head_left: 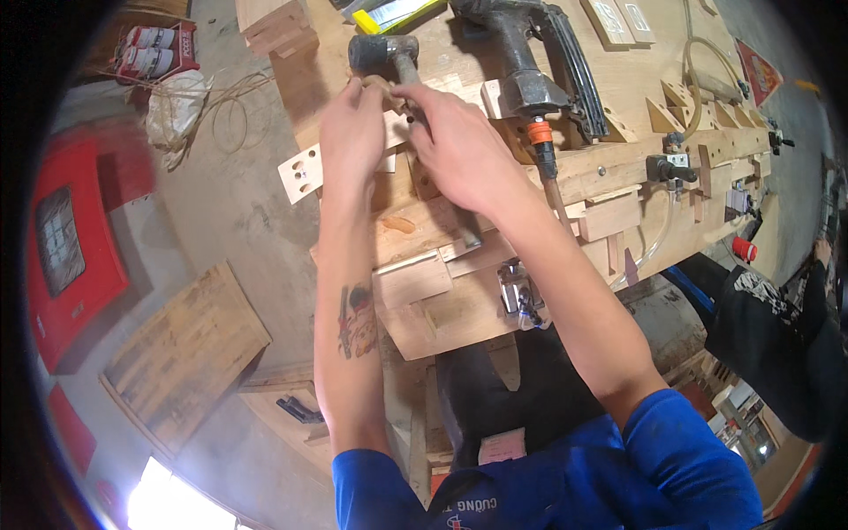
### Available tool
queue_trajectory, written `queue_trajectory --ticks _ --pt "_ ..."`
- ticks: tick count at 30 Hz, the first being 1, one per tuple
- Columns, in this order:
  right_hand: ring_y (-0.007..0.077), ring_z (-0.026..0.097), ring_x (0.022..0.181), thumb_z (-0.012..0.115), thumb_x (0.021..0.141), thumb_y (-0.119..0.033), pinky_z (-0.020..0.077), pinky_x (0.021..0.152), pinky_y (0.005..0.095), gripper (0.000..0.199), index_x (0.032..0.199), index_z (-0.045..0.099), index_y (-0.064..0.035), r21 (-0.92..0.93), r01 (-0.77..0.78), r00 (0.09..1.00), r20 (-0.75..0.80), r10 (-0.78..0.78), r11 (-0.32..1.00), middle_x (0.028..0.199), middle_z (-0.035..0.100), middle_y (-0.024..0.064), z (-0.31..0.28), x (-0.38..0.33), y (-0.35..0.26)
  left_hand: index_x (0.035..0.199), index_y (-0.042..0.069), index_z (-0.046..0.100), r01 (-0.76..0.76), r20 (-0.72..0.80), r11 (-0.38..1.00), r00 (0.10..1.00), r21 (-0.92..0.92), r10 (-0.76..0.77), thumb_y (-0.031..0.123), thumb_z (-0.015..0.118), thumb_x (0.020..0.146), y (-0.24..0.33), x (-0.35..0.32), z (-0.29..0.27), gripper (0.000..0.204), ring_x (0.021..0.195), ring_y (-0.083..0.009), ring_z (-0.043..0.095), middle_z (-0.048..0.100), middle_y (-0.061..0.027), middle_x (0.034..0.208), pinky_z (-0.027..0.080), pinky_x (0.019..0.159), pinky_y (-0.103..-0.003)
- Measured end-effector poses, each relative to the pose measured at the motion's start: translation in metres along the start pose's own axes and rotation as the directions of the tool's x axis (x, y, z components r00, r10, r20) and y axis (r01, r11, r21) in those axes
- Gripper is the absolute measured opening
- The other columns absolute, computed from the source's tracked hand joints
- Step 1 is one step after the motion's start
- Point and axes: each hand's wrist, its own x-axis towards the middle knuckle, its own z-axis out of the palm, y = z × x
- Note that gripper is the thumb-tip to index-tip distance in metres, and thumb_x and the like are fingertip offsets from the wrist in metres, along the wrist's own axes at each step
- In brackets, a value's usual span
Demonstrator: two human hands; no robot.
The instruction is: The person assembles small wooden pieces on a workbench, using a nail gun and hammer to fasten them together. They handle multiple wooden components, align them, and secure them with tools before stacking the finished pieces.
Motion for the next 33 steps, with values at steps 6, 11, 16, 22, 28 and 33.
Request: queue_trajectory --ticks 6,11,16,22,28,33 --pt "0.034 0.068 0.099 0.058 0.096 -0.013 0.0531 0.088 0.0404 0.027 0.119 0.066 -0.0011 -0.028 -0.001 1.0 0.025 0.002 1.0 0.11 0.07 0.0202 -0.086 -0.09 -0.005 0.136 0.002 0.061 -0.047 -0.118 0.996 0.991 0.078 0.056 0.018 0.057 0.101 -0.013 -0.11 -0.045 0.038 0.121 -0.0245 0.062 0.065 -0.017 0.131 0.046 0.102 -0.034" --pt "0.0252 0.068 0.106 0.061 0.097 -0.013 0.0519 0.092 0.035 0.027 0.118 0.069 -0.0001 -0.188 -0.371 0.802 -0.559 0.212 0.909 0.118 0.071 0.0158 -0.187 -0.141 0.031 0.126 0.0 0.064 0.231 -0.492 0.971 0.839 -0.062 -0.232 0.013 0.056 0.102 -0.06 -0.211 -0.056 0.028 0.106 -0.0174 0.058 0.064 -0.0099 0.116 0.048 0.092 -0.032" --pt "0.0356 0.067 0.111 0.054 0.104 -0.029 0.0533 0.093 0.039 0.038 0.128 0.064 -0.0013 -0.362 -0.372 0.901 -0.362 0.239 0.854 0.119 0.068 0.0258 -0.23 -0.129 0.071 0.128 -0.002 0.06 0.196 -0.481 0.979 0.855 -0.049 -0.195 0.012 0.056 0.102 -0.05 -0.273 -0.056 0.029 0.09 -0.0139 0.053 0.057 -0.0051 0.102 0.046 0.081 -0.029" --pt "0.0429 0.069 0.094 0.053 0.103 -0.036 0.0554 0.083 0.0483 0.04 0.125 0.067 -0.0055 -0.619 -0.395 0.913 -0.343 0.219 0.678 0.117 0.067 0.0269 -0.209 -0.126 0.064 0.128 -0.002 0.058 0.093 -0.486 0.993 0.873 0.071 -0.047 0.012 0.055 0.101 -0.014 -0.263 -0.055 0.03 0.088 -0.0166 0.054 0.058 -0.0075 0.1 0.047 0.084 -0.031" --pt "0.0409 0.07 0.091 0.061 0.098 -0.038 0.053 0.086 0.0506 0.041 0.128 0.068 -0.0117 -0.702 -0.31 0.912 -0.409 -0.007 0.641 0.11 0.07 0.0199 -0.246 -0.135 0.08 0.134 0.001 0.058 0.178 -0.34 0.944 0.937 0.277 -0.077 0.025 0.06 0.098 -0.046 -0.246 -0.043 0.043 0.095 -0.0211 0.061 0.064 -0.0138 0.114 0.049 0.088 -0.035" --pt "0.0366 0.07 0.101 0.058 0.101 -0.034 0.0528 0.088 0.0465 0.035 0.126 0.068 -0.0114 -0.185 -0.391 0.814 -0.528 0.244 0.902 0.109 0.073 0.0176 -0.252 -0.174 0.081 0.143 0.002 0.053 0.41 0.034 0.912 0.912 0.003 -0.409 0.042 0.054 0.103 -0.074 -0.238 -0.038 0.056 0.103 -0.0196 0.063 0.066 -0.0133 0.123 0.05 0.088 -0.034"
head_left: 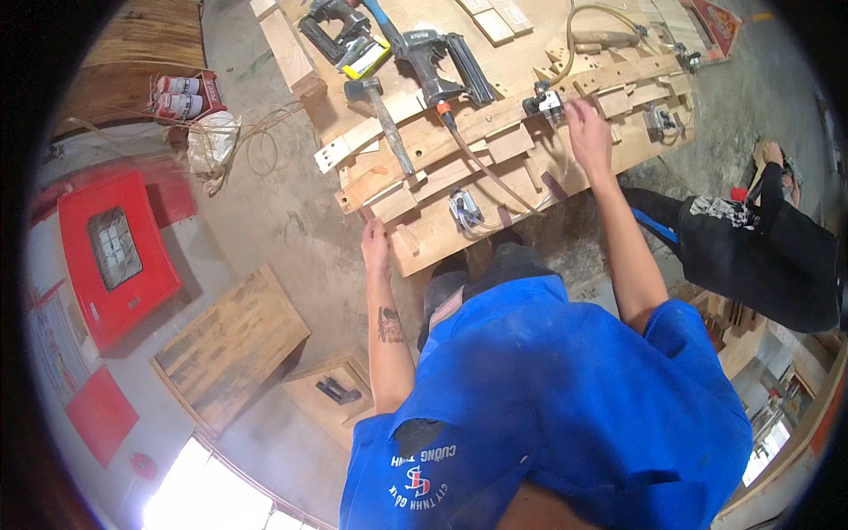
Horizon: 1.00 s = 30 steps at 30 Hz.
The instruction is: The person assembles small wooden pieces on a workbench, using a nail gun and hammer to fasten them together. They handle multiple wooden components, align them, and secure them with tools before stacking the finished pieces.
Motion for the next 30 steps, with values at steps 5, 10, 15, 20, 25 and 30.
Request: queue_trajectory --ticks 5,10,15,20,25,30 --pt "0.0359 0.072 0.09 0.054 0.102 -0.033 0.055 0.081 0.0424 0.036 0.114 0.07 -0.0043 0.158 -0.095 0.949 0.311 0.041 0.983 0.099 0.073 0.0202 0.025 -0.081 0.016 0.149 0.004 0.045 0.012 0.106 0.98 0.994 -0.198 0.009 0.051 0.047 0.105 0.002 0.025 0.024 0.065 0.101 -0.0217 0.066 0.068 -0.0157 0.117 0.052 0.082 -0.036" --pt "0.0262 0.074 0.073 0.056 0.1 -0.047 0.0544 0.059 0.0387 0.054 0.123 0.065 0.001 0.47 -0.569 0.82 0.384 0.425 0.675 0.09 0.073 0.0176 0.086 -0.072 0.039 0.145 -0.002 0.049 -0.043 0.023 0.994 0.999 -0.1 0.046 0.052 0.043 0.106 0.008 0.024 0.022 0.066 0.114 -0.0317 0.065 0.067 -0.0232 0.122 0.051 0.091 -0.041" --pt "0.0219 0.073 0.064 0.062 0.097 -0.052 0.0489 0.043 0.0314 0.063 0.12 0.06 0.0076 0.376 -0.64 0.759 0.445 0.476 0.67 0.095 0.071 0.0157 0.103 -0.046 0.024 0.134 -0.006 0.06 0.024 0.108 0.99 0.993 0.136 -0.039 0.055 0.04 0.106 0.021 0.024 0.009 0.07 0.122 -0.0333 0.062 0.065 -0.0241 0.13 0.047 0.101 -0.041" --pt "0.0217 0.068 0.053 0.067 0.095 -0.046 0.0443 0.038 0.0328 0.056 0.096 0.064 0.0098 0.338 -0.717 0.666 0.592 0.454 0.61 0.076 0.07 0.0149 0.091 -0.033 0.002 0.111 0.0 0.07 0.036 0.217 0.996 0.975 0.084 -0.054 0.062 0.043 0.103 0.037 0.027 -0.005 0.069 0.074 -0.0213 0.067 0.072 -0.0148 0.093 0.052 0.062 -0.035" --pt "0.0178 0.054 0.039 0.061 0.093 -0.045 0.0364 0.036 0.034 0.051 0.068 0.064 -0.0003 0.001 -0.681 0.6 0.573 0.558 0.732 0.063 0.068 0.013 0.078 -0.023 0.005 0.094 0.008 0.066 0.375 0.45 0.91 0.792 0.176 -0.413 0.068 0.048 0.098 0.059 0.006 -0.035 0.063 0.047 -0.0097 0.052 0.064 -0.0022 0.067 0.042 0.042 -0.027" --pt "0.0169 0.058 0.044 0.052 0.096 -0.053 0.0389 0.039 0.0344 0.061 0.066 0.065 -0.0017 0.189 -0.649 0.649 0.643 0.407 0.737 0.06 0.067 0.0101 0.066 -0.046 0.026 0.102 0.008 0.068 0.322 0.365 0.944 0.872 0.075 -0.326 0.068 0.057 0.092 0.087 -0.024 -0.055 0.062 0.064 -0.0132 0.065 0.071 -0.0041 0.082 0.052 0.056 -0.027"
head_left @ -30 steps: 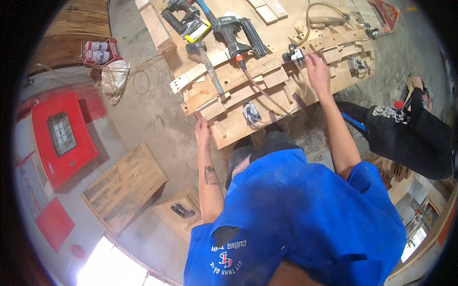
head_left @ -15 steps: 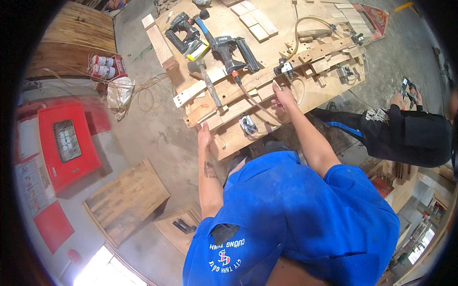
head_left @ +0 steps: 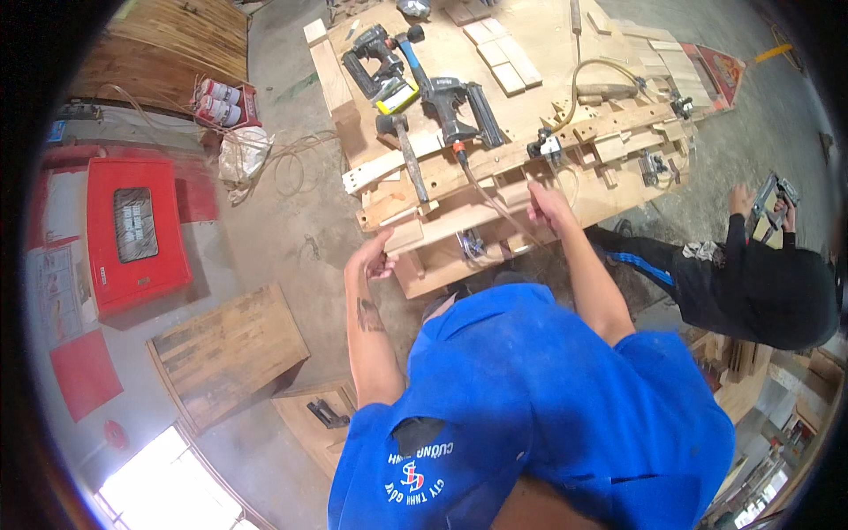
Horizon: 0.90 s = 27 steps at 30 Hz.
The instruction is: The person assembles small wooden pieces on a workbench, using a nail gun and hammer to fasten them together. They handle multiple wooden components, align them, and secure them with tools before stacking the finished pieces.
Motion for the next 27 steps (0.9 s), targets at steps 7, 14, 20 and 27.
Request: queue_trajectory --ticks 7,14,20,27 --pt "0.0181 0.066 0.056 0.049 0.101 -0.043 0.0458 0.046 0.0319 0.051 0.12 0.062 0.0027 0.125 -0.026 0.997 0.07 0.017 0.992 0.08 0.072 0.0111 0.004 -0.031 0.033 0.124 0.002 0.06 -0.388 -0.031 0.788 0.904 -0.479 0.426 0.038 0.062 0.1 -0.031 -0.037 0.033 0.043 0.102 -0.0242 0.07 0.068 -0.0127 0.119 0.062 0.08 -0.039" --pt "0.0205 0.069 0.062 0.053 0.098 -0.032 0.0556 0.061 0.0335 0.043 0.119 0.067 0.0031 -0.21 0.354 0.935 0.107 -0.339 0.911 0.077 0.072 0.0131 -0.013 -0.043 0.015 0.134 0.002 0.057 -0.606 -0.395 0.734 0.783 -0.307 0.48 0.022 0.073 0.092 -0.034 -0.116 0.063 0.05 0.099 -0.0208 0.071 0.071 -0.0147 0.111 0.062 0.078 -0.036" --pt "0.0205 0.071 0.067 0.053 0.1 -0.041 0.0539 0.064 0.0345 0.049 0.091 0.077 0.0005 -0.329 0.505 0.733 0.652 -0.196 0.798 0.071 0.073 0.0129 -0.008 -0.057 -0.015 0.13 0.001 0.061 -0.56 -0.568 0.802 0.598 0.21 0.566 0.023 0.076 0.087 -0.006 -0.194 0.103 0.05 0.082 -0.0158 0.073 0.076 -0.0154 0.09 0.057 0.073 -0.033" --pt "0.0235 0.072 0.098 0.05 0.104 -0.046 0.0574 0.076 0.0386 0.052 0.126 0.066 -0.0021 -0.212 0.418 0.618 0.779 -0.105 0.883 0.111 0.072 0.0186 0.054 -0.073 0.002 0.124 0.003 0.064 -0.254 -0.635 0.825 0.537 0.506 0.555 0.031 0.076 0.086 0.042 -0.216 0.167 0.049 0.08 -0.0284 0.075 0.073 -0.0208 0.083 0.056 0.076 -0.038"
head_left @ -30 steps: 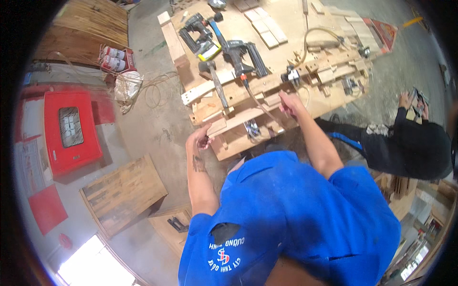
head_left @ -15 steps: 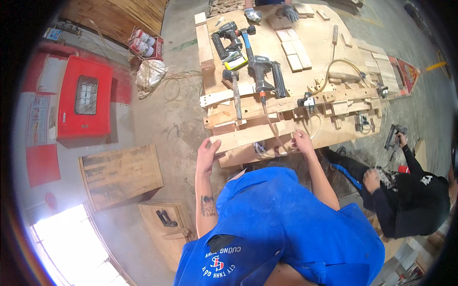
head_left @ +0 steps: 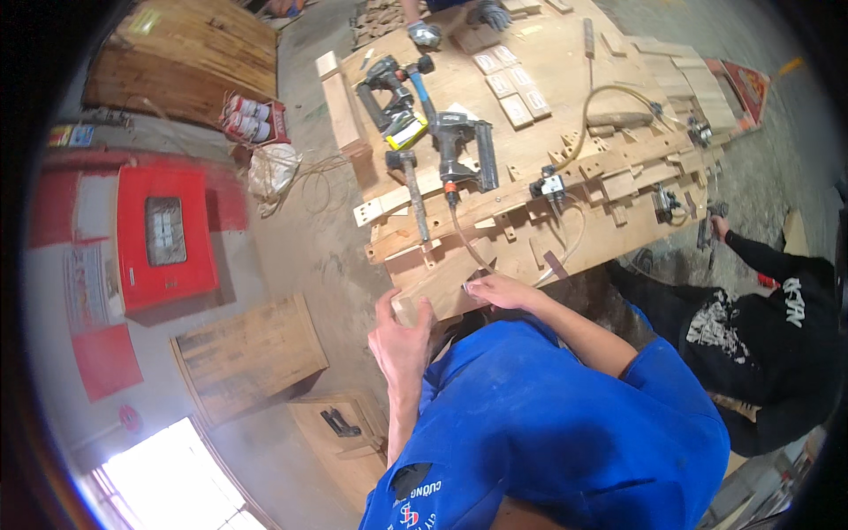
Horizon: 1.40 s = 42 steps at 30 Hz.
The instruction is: The person assembles small wooden pieces on a workbench, using a nail gun and hammer to fasten them together. They handle multiple wooden components, align them, and secure them with tools before stacking the finished pieces.
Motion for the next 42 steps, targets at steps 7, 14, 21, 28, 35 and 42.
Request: queue_trajectory --ticks 7,14,21,28,35,42 --pt "0.0428 0.063 0.112 0.054 0.096 -0.032 0.048 0.097 0.0519 0.047 0.129 0.057 0.0001 -0.4 0.049 0.828 -0.496 -0.261 0.915 0.12 0.065 0.0275 0.017 -0.017 -0.004 0.119 0.002 0.067 -0.003 0.013 1.0 1.0 -0.027 0.003 0.033 0.077 0.085 0.005 0.019 -0.009 0.047 0.081 -0.0263 0.074 0.075 -0.0223 0.09 0.056 0.076 -0.038" --pt "0.0457 0.057 0.123 0.059 0.092 -0.03 0.0438 0.108 0.0482 0.059 0.141 0.051 0.0024 -0.326 0.068 0.716 -0.642 -0.274 0.943 0.128 0.061 0.0323 0.001 -0.025 -0.012 0.12 0.0 0.066 -0.047 0.085 0.988 0.995 -0.149 0.06 0.027 0.077 0.087 -0.039 0.037 -0.043 0.044 0.069 -0.0152 0.068 0.073 -0.0133 0.078 0.053 0.067 -0.031" --pt "0.0421 0.054 0.131 0.056 0.095 -0.033 0.0421 0.111 0.0446 0.059 0.141 0.052 0.0051 -0.229 -0.157 0.69 -0.722 -0.059 0.961 0.138 0.056 0.03 0.039 -0.001 -0.017 0.122 -0.002 0.064 -0.003 0.183 0.807 0.974 -0.59 0.137 0.017 0.074 0.09 -0.161 0.086 -0.13 0.039 0.06 -0.0037 0.052 0.065 -0.0013 0.068 0.04 0.057 -0.021" --pt "0.0313 0.066 0.115 0.052 0.101 -0.043 0.053 0.096 0.0418 0.055 0.142 0.054 -0.0063 -0.056 -0.057 0.75 -0.662 0.006 0.997 0.132 0.065 0.02 0.151 0.057 -0.108 0.127 -0.002 0.06 -0.097 0.035 0.534 0.972 -0.84 0.232 0.014 0.074 0.089 -0.291 0.166 -0.211 0.043 0.064 -0.0053 0.056 0.066 -0.0038 0.08 0.042 0.057 -0.02" --pt "0.0221 0.068 0.103 0.055 0.103 -0.049 0.0554 0.088 0.039 0.064 0.154 0.033 -0.0169 0.748 0.491 0.865 -0.481 -0.146 0.446 0.122 0.066 0.0104 0.289 0.153 -0.307 0.128 -0.001 0.06 -0.49 -0.198 0.634 0.857 -0.599 0.475 0.022 0.086 0.078 -0.339 0.165 -0.225 0.061 0.076 -0.0181 0.071 0.073 -0.0152 0.094 0.059 0.07 -0.031" --pt "0.0111 0.06 0.086 0.076 0.09 -0.025 0.0533 0.07 0.026 0.074 0.151 0.035 -0.0154 0.286 0.633 0.47 -0.881 -0.063 0.719 0.099 0.054 0.0043 0.292 0.161 -0.357 0.133 0.003 0.056 -0.794 -0.07 0.441 0.512 -0.419 0.856 0.033 0.082 0.081 -0.348 0.2 -0.187 0.066 0.098 -0.031 0.073 0.071 -0.0177 0.119 0.059 0.084 -0.04"
